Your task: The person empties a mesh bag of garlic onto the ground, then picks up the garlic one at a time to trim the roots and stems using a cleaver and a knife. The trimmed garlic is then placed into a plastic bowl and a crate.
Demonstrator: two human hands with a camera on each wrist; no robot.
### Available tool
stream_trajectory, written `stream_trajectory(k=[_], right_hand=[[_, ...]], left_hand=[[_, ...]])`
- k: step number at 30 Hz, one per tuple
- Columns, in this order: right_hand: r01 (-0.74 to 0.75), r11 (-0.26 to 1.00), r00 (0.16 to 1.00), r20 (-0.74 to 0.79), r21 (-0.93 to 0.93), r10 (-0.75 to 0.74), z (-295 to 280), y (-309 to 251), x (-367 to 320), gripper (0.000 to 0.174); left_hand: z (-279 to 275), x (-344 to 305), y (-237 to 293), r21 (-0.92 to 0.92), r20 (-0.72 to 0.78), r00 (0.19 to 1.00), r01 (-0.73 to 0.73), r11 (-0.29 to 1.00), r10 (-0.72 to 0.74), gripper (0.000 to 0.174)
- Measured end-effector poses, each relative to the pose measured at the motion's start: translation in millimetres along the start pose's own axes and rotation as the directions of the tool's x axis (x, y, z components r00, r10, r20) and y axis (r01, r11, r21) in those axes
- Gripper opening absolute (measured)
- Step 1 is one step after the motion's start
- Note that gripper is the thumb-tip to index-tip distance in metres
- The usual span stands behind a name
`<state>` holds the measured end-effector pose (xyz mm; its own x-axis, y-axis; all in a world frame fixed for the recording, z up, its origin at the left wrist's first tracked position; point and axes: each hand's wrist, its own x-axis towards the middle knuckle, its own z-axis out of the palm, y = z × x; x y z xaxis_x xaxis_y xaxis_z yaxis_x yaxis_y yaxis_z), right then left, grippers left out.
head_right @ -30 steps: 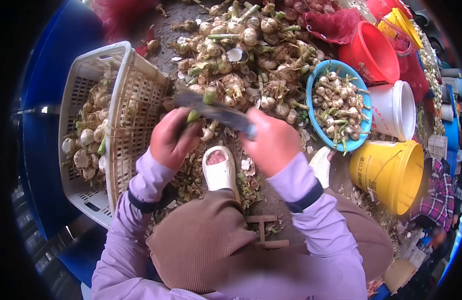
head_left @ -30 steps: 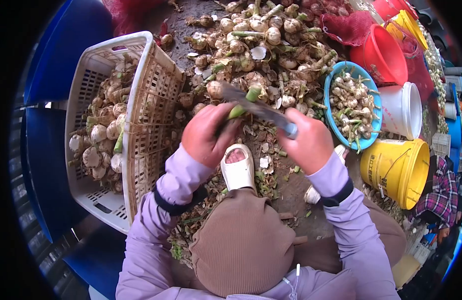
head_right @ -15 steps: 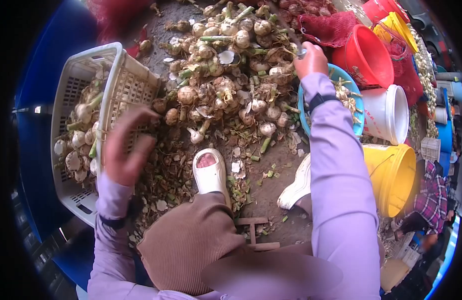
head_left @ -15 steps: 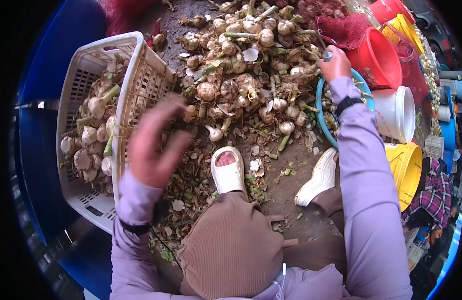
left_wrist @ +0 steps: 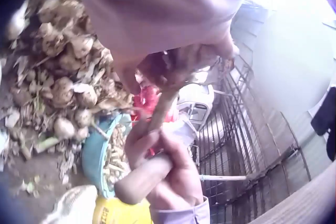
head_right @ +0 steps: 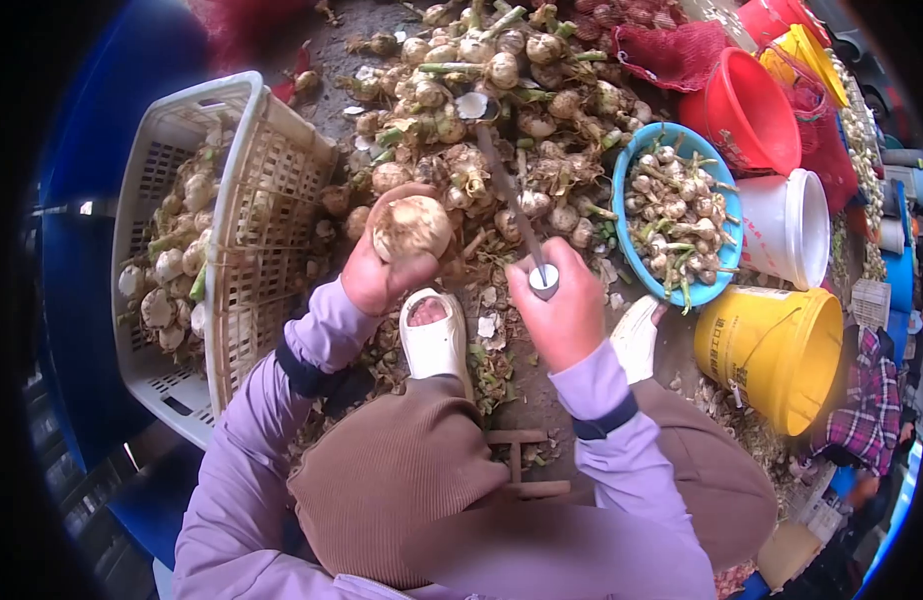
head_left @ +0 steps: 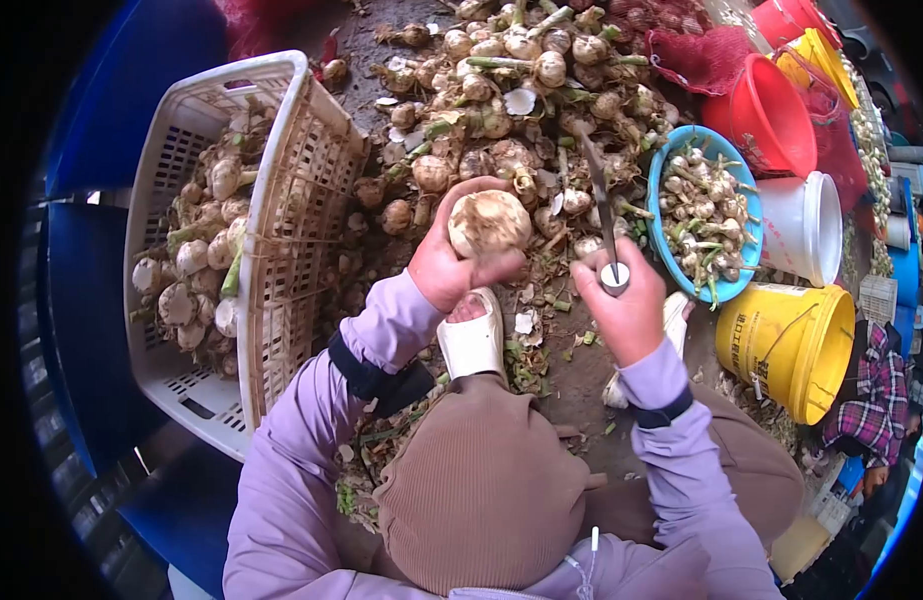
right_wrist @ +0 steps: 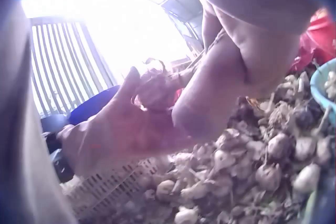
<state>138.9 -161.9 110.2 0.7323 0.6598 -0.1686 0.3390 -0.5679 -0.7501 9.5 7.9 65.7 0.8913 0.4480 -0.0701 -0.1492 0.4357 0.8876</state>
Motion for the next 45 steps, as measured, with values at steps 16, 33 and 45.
stream_trajectory(k=[16,33,45], right_hand=[[0.599,0.688,0.792,0.175,-0.41,-0.585,-6,-50,10,0.028],[0.544,0.834,0.822,0.143,0.093,-0.552,18,-56,20,0.033],[-0.362,0.582,0.931,0.316,0.728,0.184,29,-9,11,0.03]], left_hand=[[-5,-22,36,0.084,0.089,0.988,0.117,0.99,-0.124,0.077],[-7,-24,21,0.435,0.09,0.996,-0.021,0.9,-0.02,0.104],[1,-15,16,0.062,-0.05,0.994,-0.094,0.994,0.097,0.02]])
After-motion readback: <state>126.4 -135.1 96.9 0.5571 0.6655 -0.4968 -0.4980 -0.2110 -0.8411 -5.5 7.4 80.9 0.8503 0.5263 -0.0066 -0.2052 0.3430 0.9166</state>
